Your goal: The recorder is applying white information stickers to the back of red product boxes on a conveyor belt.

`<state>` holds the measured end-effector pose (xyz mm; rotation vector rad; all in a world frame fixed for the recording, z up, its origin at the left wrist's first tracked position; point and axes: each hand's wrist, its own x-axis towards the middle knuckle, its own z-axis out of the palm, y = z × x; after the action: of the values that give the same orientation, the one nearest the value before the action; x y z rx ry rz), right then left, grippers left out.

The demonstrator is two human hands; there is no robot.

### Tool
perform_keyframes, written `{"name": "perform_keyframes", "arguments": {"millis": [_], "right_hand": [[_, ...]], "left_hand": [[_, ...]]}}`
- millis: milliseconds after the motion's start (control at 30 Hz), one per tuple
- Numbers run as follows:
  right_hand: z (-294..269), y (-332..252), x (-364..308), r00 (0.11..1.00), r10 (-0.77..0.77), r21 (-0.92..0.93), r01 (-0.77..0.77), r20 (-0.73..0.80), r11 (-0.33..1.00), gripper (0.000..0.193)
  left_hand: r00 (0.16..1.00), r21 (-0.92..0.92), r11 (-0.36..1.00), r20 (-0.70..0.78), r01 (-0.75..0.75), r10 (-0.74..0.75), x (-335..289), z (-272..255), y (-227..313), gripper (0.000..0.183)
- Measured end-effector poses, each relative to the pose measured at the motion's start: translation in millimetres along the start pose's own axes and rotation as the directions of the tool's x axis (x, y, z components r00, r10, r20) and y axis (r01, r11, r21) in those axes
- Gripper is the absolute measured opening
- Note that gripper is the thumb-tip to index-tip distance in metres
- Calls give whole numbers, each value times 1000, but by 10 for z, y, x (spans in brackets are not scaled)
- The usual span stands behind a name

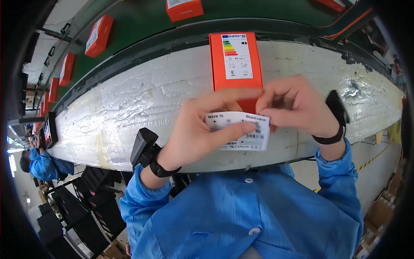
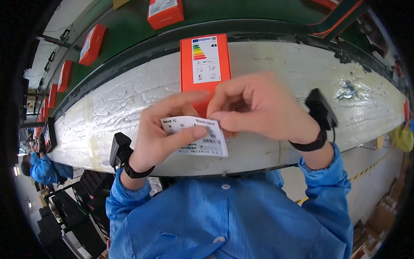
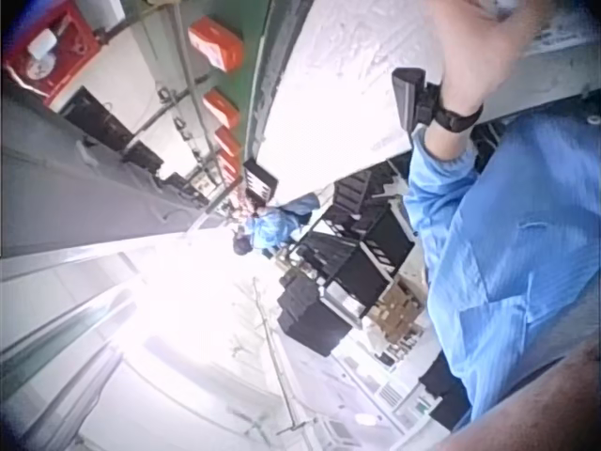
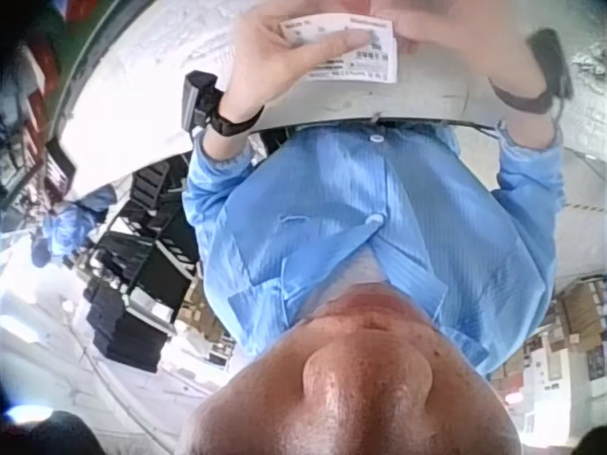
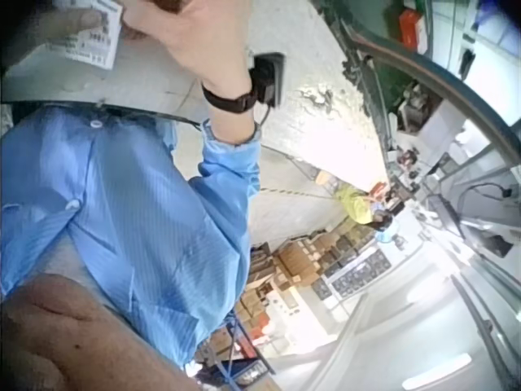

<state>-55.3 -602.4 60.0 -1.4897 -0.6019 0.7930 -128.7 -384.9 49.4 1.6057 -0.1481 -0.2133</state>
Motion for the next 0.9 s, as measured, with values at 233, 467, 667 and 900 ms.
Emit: {"name": "perform_keyframes", "arguments": {"millis": [233,467,667,900], "right_hand": [[231,140,67,991,52,160,-32,-125,987,10],[161,218,45,902,-377,-461,249,-209,852,11],[205,415,23,811,-575,-812,258,-112,523,49],[-31,488,-113,822,-567,-780,326,-45,534,55]], "left_hand": [[985,9,996,-150,-88,88,-162,-91,-93,22],[867,264,955,-498,134,16,-1273,-489,-287,42],[432,406,206,-896,890,-101,-2929,-915,-843,29],[457,449,743,-863,496,216,-1672,-777,-614,21]]}}
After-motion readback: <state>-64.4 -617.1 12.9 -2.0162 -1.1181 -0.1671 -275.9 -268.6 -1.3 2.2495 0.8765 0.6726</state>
